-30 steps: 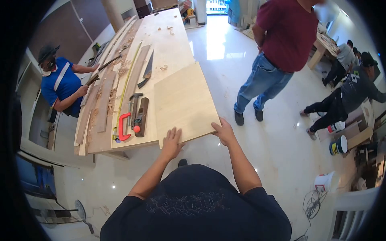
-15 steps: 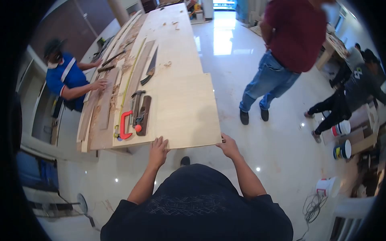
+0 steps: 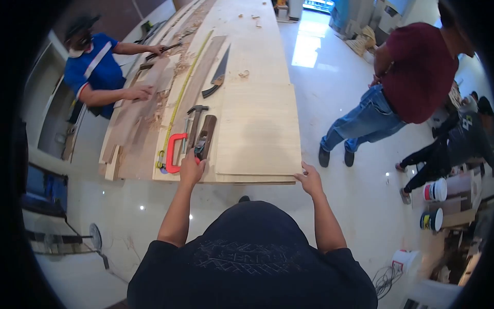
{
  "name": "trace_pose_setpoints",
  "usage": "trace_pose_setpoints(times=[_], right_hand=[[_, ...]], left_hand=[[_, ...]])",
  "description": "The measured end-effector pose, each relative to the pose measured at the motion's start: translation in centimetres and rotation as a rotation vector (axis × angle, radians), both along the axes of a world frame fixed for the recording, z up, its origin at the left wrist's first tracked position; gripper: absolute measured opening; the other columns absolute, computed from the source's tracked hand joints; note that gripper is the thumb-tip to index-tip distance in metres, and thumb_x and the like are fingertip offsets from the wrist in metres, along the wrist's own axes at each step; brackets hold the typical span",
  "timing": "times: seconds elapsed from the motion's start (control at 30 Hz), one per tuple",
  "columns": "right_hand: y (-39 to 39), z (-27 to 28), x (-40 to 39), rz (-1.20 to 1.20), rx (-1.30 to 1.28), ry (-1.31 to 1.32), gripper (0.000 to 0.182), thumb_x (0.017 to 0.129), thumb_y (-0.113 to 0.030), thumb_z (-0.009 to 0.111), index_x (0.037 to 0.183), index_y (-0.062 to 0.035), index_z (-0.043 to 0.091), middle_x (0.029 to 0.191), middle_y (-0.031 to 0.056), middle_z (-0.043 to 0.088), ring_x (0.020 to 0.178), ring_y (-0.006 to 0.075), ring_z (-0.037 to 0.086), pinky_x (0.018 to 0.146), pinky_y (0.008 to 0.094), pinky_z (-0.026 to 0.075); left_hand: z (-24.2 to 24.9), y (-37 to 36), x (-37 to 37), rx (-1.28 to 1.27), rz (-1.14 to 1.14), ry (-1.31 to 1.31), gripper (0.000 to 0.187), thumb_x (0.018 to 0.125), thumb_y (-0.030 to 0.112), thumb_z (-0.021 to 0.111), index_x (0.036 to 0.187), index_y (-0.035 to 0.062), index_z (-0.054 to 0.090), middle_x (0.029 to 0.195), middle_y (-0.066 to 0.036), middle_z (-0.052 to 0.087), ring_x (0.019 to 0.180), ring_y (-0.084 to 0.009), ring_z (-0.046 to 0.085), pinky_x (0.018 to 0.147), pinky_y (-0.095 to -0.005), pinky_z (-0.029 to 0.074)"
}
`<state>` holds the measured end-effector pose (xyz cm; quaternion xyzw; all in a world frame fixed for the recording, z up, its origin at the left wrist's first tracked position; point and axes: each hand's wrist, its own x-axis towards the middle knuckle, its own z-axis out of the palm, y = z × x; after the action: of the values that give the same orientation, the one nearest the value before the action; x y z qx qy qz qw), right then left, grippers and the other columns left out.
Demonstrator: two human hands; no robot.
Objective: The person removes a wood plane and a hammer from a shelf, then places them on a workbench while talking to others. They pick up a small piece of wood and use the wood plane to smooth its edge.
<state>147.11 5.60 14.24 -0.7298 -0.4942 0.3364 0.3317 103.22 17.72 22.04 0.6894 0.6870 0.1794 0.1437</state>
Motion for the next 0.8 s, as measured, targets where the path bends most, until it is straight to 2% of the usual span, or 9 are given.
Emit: trace_pose_setpoints(times=[0.03,0.13,0.23,0.33,0.43,0.57,0.67,0.7,0.8], right_hand=[[0.1,0.2,-0.3,-0.013,-0.012,0.014,0.064,0.079,-0.014,0.079,0.137,-0.0024,0.057,0.116,0.0140,0.066,0.093,0.0233,0.065,0.085,0.0341,0.053],[0.1,1.3,-0.8,-0.075,0.000,0.318,0.065,0.077,-0.009,0.080,0.137,-0.0007,0.056,0.110,0.0124,0.069,0.089,0.0196,0.065,0.082,0.0317,0.054],[0.2,0.8,-0.7,-0.135,-0.003,0.291,0.058,0.078,0.004,0.076,0.133,0.0055,0.057,0.109,0.0104,0.069,0.088,0.0142,0.065,0.077,0.0280,0.054],[0.2,0.3,-0.1,-0.178,0.010,0.289,0.056,0.078,0.003,0.077,0.130,0.0081,0.058,0.107,0.0101,0.070,0.088,0.0151,0.066,0.079,0.0283,0.054],[0.5,-0.9,0.9,-0.220,0.084,0.376,0.055,0.078,0.001,0.077,0.129,0.0062,0.059,0.105,0.0097,0.071,0.088,0.0153,0.065,0.081,0.0293,0.054],[1.2,-0.5,2.4,-0.044,-0.008,0.265,0.052,0.081,-0.007,0.078,0.129,0.0034,0.060,0.105,0.0109,0.071,0.088,0.0166,0.066,0.082,0.0309,0.054],[0.5,1.1,3.0,-0.033,-0.004,0.152,0.050,0.084,-0.019,0.076,0.128,0.0013,0.062,0.105,0.0137,0.071,0.091,0.0199,0.067,0.083,0.0328,0.054],[0.1,1.9,3.3,-0.046,0.010,0.144,0.050,0.085,-0.020,0.076,0.127,0.0019,0.062,0.105,0.0138,0.071,0.090,0.0197,0.067,0.083,0.0328,0.054],[-0.9,4.3,4.6,-0.052,-0.003,0.206,0.048,0.087,-0.023,0.074,0.126,0.0030,0.062,0.107,0.0141,0.070,0.091,0.0201,0.067,0.083,0.0331,0.054]], left_hand=[[-0.4,0.0,0.0,0.031,-0.022,0.070,0.067,0.082,0.025,0.075,0.136,-0.0008,0.045,0.117,-0.022,0.060,0.109,-0.0423,0.055,0.093,-0.0498,0.047],[-2.2,0.7,0.1,0.122,-0.002,0.052,0.064,0.083,0.025,0.075,0.135,-0.0014,0.047,0.120,-0.022,0.058,0.110,-0.0434,0.054,0.093,-0.0507,0.046],[-2.7,1.3,0.3,0.116,0.063,-0.008,0.062,0.082,0.023,0.076,0.132,-0.0016,0.049,0.120,-0.023,0.057,0.109,-0.0444,0.053,0.094,-0.0515,0.045],[-3.5,1.5,0.4,0.239,0.077,-0.035,0.059,0.082,0.022,0.076,0.129,-0.0025,0.050,0.118,-0.024,0.057,0.108,-0.0448,0.053,0.094,-0.0518,0.043],[-3.0,1.4,0.5,0.139,0.079,-0.038,0.059,0.080,0.021,0.077,0.126,-0.0037,0.050,0.113,-0.024,0.058,0.106,-0.0454,0.053,0.094,-0.0518,0.043],[-3.5,1.6,0.6,0.028,0.100,-0.081,0.060,0.075,0.018,0.080,0.123,-0.0047,0.051,0.108,-0.024,0.062,0.100,-0.0432,0.059,0.090,-0.0472,0.048],[-1.3,1.4,0.8,-0.053,0.198,-0.280,0.060,0.072,0.016,0.080,0.121,-0.0062,0.052,0.104,-0.022,0.064,0.096,-0.0385,0.063,0.088,-0.0414,0.050],[-1.7,1.8,0.0,-0.080,0.199,-0.315,0.059,0.073,0.014,0.081,0.120,-0.0063,0.053,0.107,-0.019,0.064,0.097,-0.0298,0.063,0.089,-0.0364,0.050],[-1.4,-0.5,-0.1,-0.039,0.258,-0.748,0.060,0.074,0.012,0.081,0.123,-0.0054,0.052,0.109,-0.016,0.062,0.096,-0.0245,0.060,0.087,-0.0353,0.050]])
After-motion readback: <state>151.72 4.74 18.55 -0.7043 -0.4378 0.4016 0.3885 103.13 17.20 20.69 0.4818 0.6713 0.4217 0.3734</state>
